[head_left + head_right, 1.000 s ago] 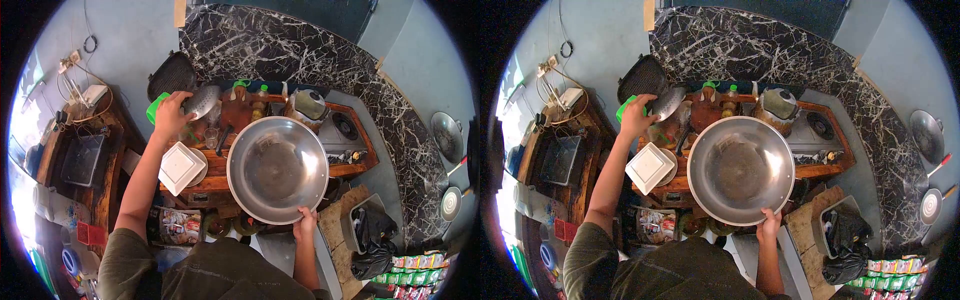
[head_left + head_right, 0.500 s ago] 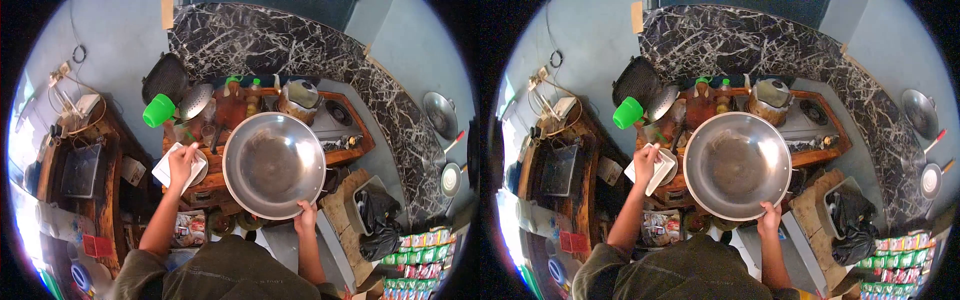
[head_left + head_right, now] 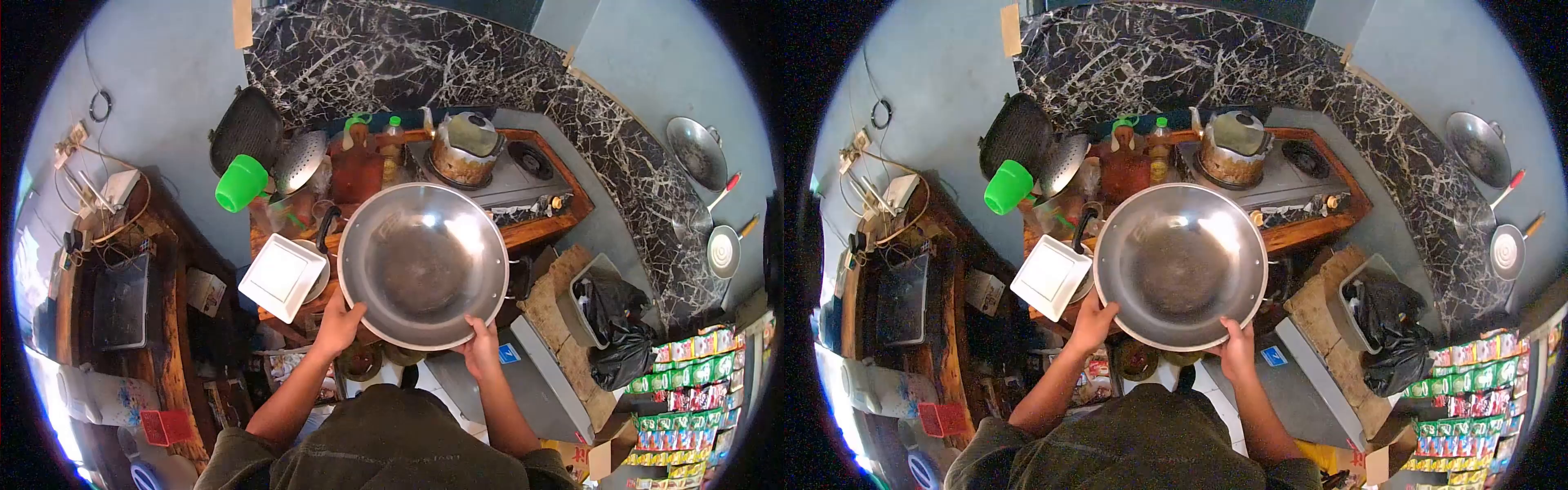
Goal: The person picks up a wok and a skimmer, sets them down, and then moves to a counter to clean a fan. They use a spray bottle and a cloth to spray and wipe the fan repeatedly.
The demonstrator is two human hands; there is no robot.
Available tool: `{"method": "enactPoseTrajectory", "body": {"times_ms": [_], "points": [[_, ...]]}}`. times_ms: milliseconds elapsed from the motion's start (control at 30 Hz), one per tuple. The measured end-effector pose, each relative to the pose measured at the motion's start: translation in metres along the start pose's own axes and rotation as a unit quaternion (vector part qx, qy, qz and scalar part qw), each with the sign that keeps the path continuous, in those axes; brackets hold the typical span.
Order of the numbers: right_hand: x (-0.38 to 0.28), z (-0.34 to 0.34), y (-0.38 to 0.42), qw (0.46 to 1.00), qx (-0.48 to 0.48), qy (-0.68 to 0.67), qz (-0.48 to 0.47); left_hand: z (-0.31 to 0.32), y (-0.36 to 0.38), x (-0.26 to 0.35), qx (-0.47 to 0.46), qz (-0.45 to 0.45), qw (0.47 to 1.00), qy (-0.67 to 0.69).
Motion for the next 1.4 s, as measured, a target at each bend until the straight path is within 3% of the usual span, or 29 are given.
{"method": "enactPoseTrajectory", "body": {"times_ms": [33, 100, 233, 267, 433, 500, 633, 767, 833, 967, 1033, 1100, 1133, 1167, 1233, 1300, 1367, 1400], "points": [[-0.003, 0.002, 0.004, 1.0, 0.004, -0.001, 0.0, 0.002, 0.001, 0.005, -0.004, -0.002, 1.0, 0.001], [0.0, 0.007, 0.01, 0.993, -0.074, 0.02, 0.093, 0.007, 0.001, 0.009, -0.009, -0.061, 0.998, 0.034], [0.01, -0.011, -0.007, 0.996, -0.069, -0.01, 0.05, 0.02, -0.006, 0.018, 0.004, -0.075, 0.995, 0.064], [0.006, -0.016, -0.012, 0.996, -0.059, -0.047, 0.05, 0.029, -0.001, 0.034, -0.002, -0.132, 0.988, 0.083], [-0.04, -0.034, -0.031, 0.995, -0.054, -0.086, -0.021, 0.039, -0.018, 0.035, -0.055, -0.109, 0.986, 0.114], [-0.07, -0.039, -0.037, 0.994, -0.045, -0.09, -0.034, 0.034, -0.03, 0.024, -0.055, -0.037, 0.995, 0.076], [-0.134, -0.054, -0.065, 0.992, -0.037, -0.088, -0.087, 0.048, -0.04, 0.023, -0.018, -0.055, 0.994, 0.089], [-0.197, -0.063, -0.116, 0.987, -0.03, -0.068, -0.142, 0.078, -0.053, 0.015, -0.026, -0.065, 0.994, 0.087], [-0.221, -0.081, -0.163, 0.983, -0.021, -0.096, -0.158, 0.097, -0.06, 0.016, -0.003, -0.067, 0.998, 0.015], [-0.263, -0.097, -0.24, 0.978, -0.023, -0.114, -0.174, 0.125, -0.074, -0.006, -0.041, -0.043, 0.998, 0.038], [-0.279, -0.098, -0.27, 0.975, 0.091, -0.11, -0.172, 0.129, -0.082, -0.029, -0.069, -0.009, 0.997, 0.044], [-0.292, -0.106, -0.308, 0.975, 0.076, -0.124, -0.17, 0.14, -0.085, -0.032, -0.05, -0.01, 0.999, 0.019], [-0.296, -0.107, -0.319, 0.974, 0.091, -0.122, -0.166, 0.141, -0.084, -0.034, -0.02, -0.073, 0.997, -0.005], [-0.302, -0.105, -0.331, 0.974, 0.106, -0.121, -0.162, 0.141, -0.084, -0.038, -0.014, -0.075, 0.997, -0.01], [-0.309, -0.114, -0.378, 0.964, 0.162, -0.142, -0.155, 0.137, -0.079, -0.045, -0.021, -0.011, 0.999, -0.044], [-0.316, -0.108, -0.396, 0.963, 0.176, -0.129, -0.158, 0.133, -0.073, -0.056, -0.015, -0.009, 0.998, -0.059], [-0.311, -0.13, -0.462, 0.971, 0.133, -0.147, -0.132, 0.136, -0.061, -0.054, 0.037, -0.07, 0.995, -0.054], [-0.316, -0.112, -0.447, 0.966, 0.163, -0.145, -0.138, 0.136, -0.055, -0.054, 0.062, -0.099, 0.992, -0.049]]}}
Point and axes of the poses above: each hand's wrist, its own y-axis away from the middle knuckle, its own z-axis out of the palm, x = y × z, the point moved 2 cm from there along -y, towards the middle knuckle, and after that the axes turned 2 degrees about x, right-handed, at the moved point
